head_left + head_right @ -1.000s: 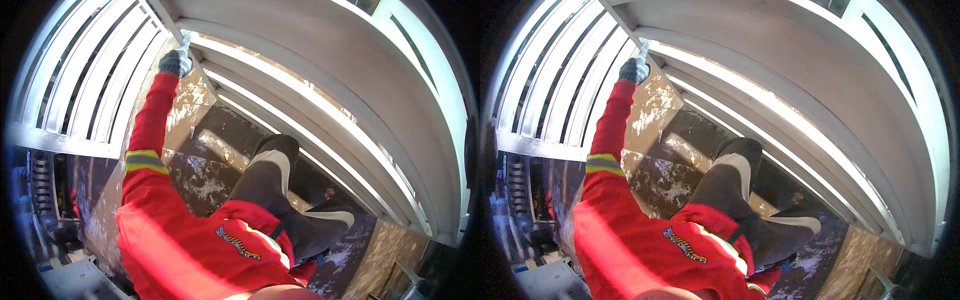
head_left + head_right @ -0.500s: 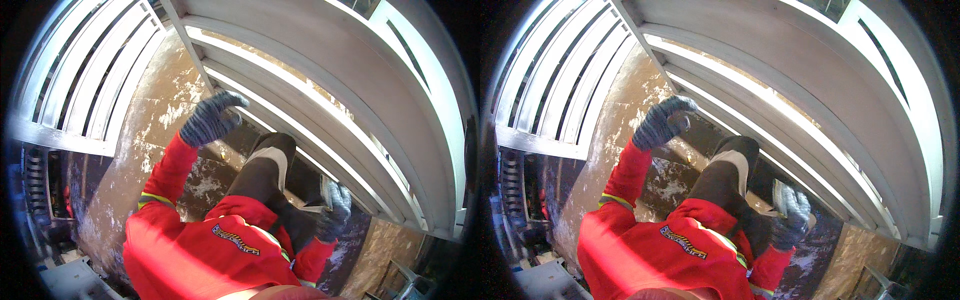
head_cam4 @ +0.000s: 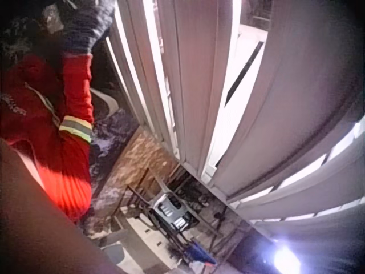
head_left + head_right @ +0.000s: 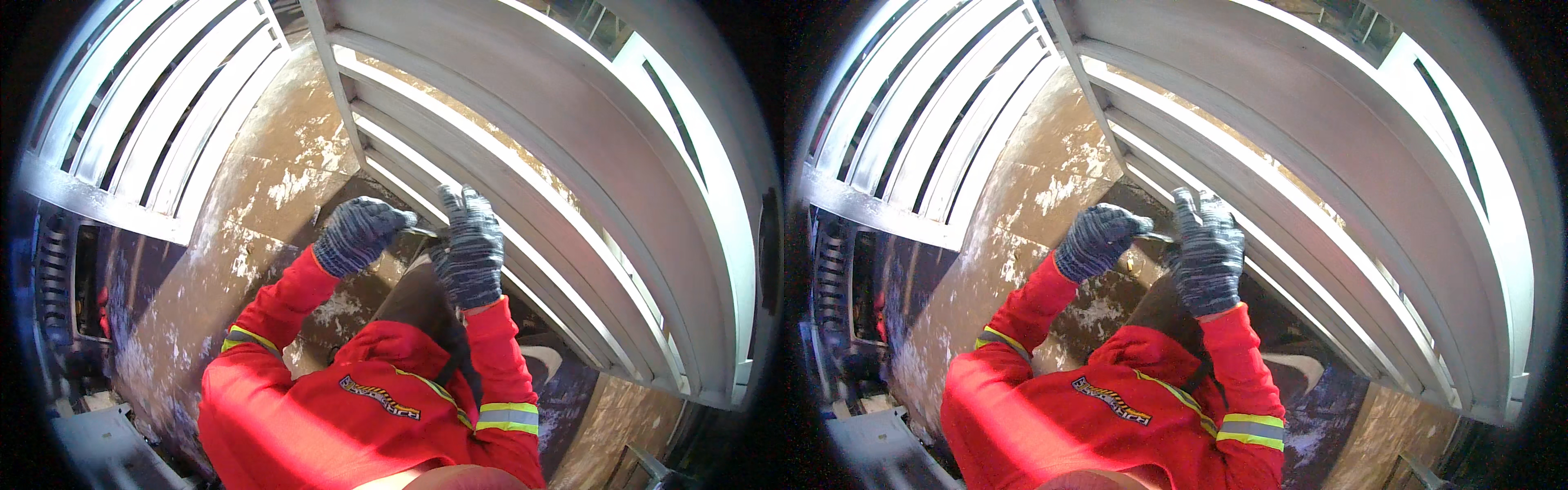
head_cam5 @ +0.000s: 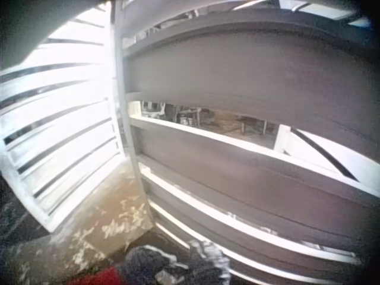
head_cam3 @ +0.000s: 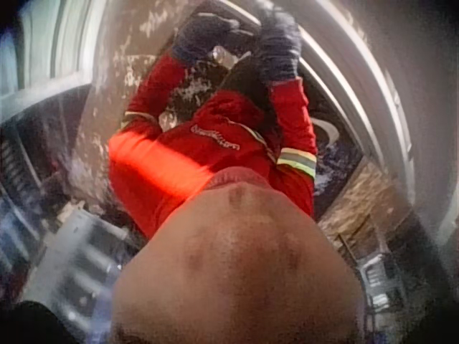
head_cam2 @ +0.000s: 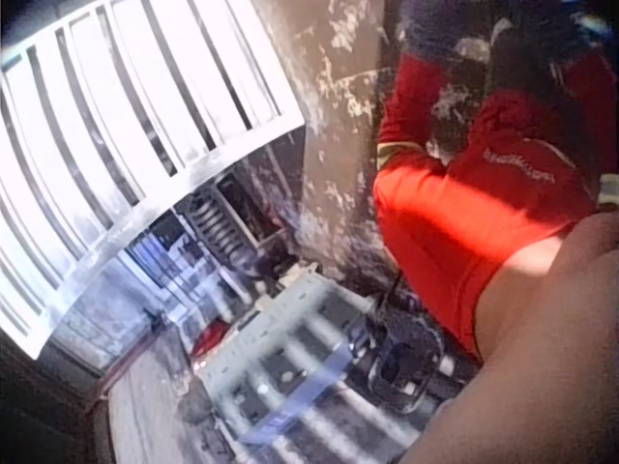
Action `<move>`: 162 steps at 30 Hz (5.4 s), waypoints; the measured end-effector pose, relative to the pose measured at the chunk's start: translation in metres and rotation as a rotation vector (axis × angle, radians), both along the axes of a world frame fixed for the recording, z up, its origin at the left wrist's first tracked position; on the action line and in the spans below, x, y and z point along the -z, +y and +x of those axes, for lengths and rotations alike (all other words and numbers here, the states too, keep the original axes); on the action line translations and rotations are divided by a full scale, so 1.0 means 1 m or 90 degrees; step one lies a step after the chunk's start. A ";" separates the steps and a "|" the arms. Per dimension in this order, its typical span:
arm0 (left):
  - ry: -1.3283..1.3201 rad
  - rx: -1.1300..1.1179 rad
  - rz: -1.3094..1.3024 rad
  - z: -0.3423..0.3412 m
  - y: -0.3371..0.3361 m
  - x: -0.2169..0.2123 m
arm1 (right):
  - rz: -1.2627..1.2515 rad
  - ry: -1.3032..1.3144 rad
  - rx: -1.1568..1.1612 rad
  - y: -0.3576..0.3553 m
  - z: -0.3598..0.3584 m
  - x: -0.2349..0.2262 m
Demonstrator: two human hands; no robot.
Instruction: The person sits on the floor and sands the underside of a white wooden slatted structure using a sanding block. They systematically rub the block along the edges and flat surfaces of the slats.
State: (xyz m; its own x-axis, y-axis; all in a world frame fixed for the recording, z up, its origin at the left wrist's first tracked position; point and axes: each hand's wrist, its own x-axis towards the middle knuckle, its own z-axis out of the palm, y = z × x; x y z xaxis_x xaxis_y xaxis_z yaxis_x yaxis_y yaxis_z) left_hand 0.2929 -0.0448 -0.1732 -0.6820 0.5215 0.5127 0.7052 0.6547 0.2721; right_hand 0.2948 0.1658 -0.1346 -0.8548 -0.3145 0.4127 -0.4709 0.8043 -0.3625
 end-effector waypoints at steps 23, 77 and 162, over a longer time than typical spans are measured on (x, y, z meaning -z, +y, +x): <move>-0.307 0.043 0.081 -0.026 -0.020 -0.040 | 0.060 0.154 -0.229 -0.036 -0.038 0.012; -0.090 -0.548 -0.281 -0.184 -0.091 -0.061 | 0.179 0.376 0.356 0.168 -0.011 0.019; -0.263 -0.521 -0.288 -0.189 -0.097 -0.060 | 0.133 0.294 0.352 0.161 0.000 0.012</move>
